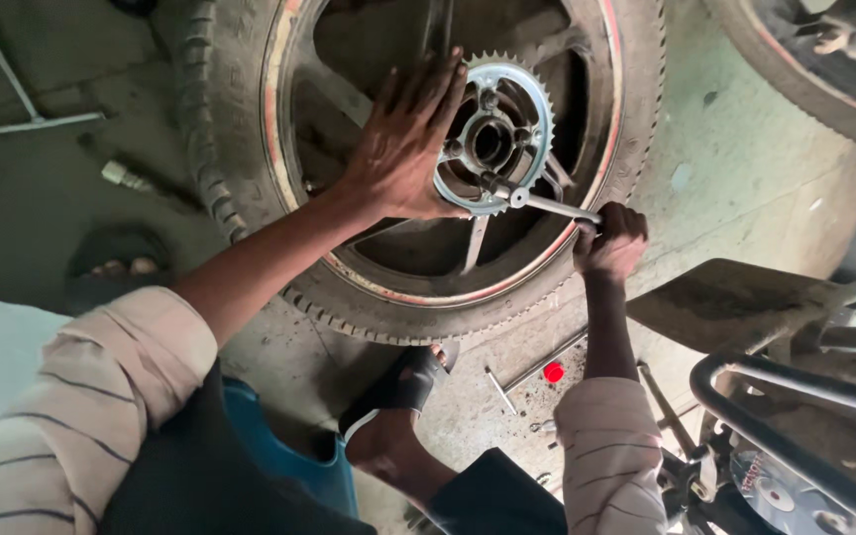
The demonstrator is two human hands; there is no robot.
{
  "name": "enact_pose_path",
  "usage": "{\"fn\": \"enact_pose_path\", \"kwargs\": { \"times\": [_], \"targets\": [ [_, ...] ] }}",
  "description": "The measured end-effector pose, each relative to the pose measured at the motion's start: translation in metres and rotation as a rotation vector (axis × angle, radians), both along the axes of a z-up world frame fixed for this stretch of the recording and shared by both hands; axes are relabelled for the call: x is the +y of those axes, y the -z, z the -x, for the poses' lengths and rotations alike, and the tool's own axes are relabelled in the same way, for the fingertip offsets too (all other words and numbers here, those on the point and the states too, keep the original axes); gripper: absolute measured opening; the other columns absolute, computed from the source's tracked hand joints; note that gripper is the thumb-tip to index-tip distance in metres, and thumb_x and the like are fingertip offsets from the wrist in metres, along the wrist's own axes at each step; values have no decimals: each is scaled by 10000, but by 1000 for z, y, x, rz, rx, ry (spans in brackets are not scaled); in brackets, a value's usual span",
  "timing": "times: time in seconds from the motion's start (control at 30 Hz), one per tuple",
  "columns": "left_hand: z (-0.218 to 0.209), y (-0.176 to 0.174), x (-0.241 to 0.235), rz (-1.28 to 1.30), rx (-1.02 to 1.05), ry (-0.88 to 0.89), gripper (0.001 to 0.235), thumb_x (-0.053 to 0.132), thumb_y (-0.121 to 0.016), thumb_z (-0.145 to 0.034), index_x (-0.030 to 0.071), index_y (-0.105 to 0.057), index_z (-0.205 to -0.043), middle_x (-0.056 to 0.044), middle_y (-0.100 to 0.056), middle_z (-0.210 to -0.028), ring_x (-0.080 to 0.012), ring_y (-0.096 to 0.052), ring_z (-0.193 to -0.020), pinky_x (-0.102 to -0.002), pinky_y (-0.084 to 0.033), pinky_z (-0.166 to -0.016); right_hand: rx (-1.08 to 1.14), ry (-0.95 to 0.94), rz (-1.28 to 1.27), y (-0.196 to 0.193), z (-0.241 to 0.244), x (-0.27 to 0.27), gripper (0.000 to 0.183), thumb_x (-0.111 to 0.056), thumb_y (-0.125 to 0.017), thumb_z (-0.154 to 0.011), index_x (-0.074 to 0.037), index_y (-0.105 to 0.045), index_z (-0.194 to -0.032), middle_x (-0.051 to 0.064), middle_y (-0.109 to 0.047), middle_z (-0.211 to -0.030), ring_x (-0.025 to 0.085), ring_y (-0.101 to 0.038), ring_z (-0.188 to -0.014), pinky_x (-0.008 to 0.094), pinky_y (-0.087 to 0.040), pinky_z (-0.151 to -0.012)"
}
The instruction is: The person uses a T-wrench to tighten bolts on a motorcycle sprocket attached to a wheel lying on the floor. They repeatedly rotate the wrench to secure the sprocket while holding it in place with their other hand.
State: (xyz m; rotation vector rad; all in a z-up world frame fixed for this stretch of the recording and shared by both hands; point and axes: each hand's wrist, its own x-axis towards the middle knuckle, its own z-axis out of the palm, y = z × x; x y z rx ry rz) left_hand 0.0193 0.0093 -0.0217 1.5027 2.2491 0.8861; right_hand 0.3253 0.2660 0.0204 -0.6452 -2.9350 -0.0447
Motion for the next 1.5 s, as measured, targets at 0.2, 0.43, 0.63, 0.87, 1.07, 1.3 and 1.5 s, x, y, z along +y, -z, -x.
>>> {"fn": "enact_pose_path", "kwargs": {
  "times": [0.2,0.43,0.63,0.87,1.07,1.3,1.5],
  "targets": [
    [2,-10,-3,36,14,4,1622,935,-779,-509,-52,-111,-1609,-239,-86,-1680,-449,-218,-1555,-684,-196,-1246,5,36,-39,15,-3,-4,596,-589,-412,-1054,-58,-490,-794,184,-527,-776,440,-535,-762,544,-423,-748],
    [9,-29,-3,23,-59,6,1559,862,-818,-496,-67,-139,-1548,-264,-144,-1629,-467,-238,-1495,-714,-210,-1187,88,-6,-143,32,-22,-5,465,-480,-607,-1034,-16,-586,-1045,202,-610,-986,425,-581,-939,527,-472,-888],
    [10,-49,-11,-8,-47,18,1517,816,-823,-558,-80,-142,-1575,-277,-155,-1650,-444,-265,-1501,-705,-222,-1200,-190,188,18,-18,-2,-26,369,-444,-752,-896,-113,-624,-999,116,-674,-958,392,-628,-968,530,-507,-905],
    [7,-38,-11,25,-81,28,1578,876,-799,-498,-92,-131,-1550,-278,-132,-1631,-463,-242,-1500,-636,-192,-1229,-344,55,323,-31,116,-101,442,-376,-735,-943,-92,-622,-1262,134,-720,-976,356,-709,-804,466,-572,-702],
    [14,-36,-14,21,-96,43,1543,867,-815,-546,-92,-164,-1565,-283,-150,-1628,-485,-236,-1500,-634,-207,-1237,-99,-309,347,-69,145,-90,221,-102,-700,-909,-87,-658,-1126,178,-750,-966,366,-731,-792,434,-596,-694],
    [12,-38,-15,-2,-77,37,1569,835,-840,-489,-93,-168,-1562,-270,-145,-1643,-474,-226,-1507,-595,-206,-1251,-159,-135,430,-72,164,-52,191,-174,-678,-1028,-5,-591,-1048,199,-718,-912,399,-712,-803,476,-568,-660],
    [9,-39,-18,-22,-111,27,1573,824,-849,-486,-103,-178,-1565,-271,-148,-1644,-458,-223,-1523,-588,-206,-1269,-339,-325,146,-63,166,-48,246,-252,-716,-997,-40,-594,-967,183,-692,-880,408,-675,-712,498,-548,-605]
  ]
}}
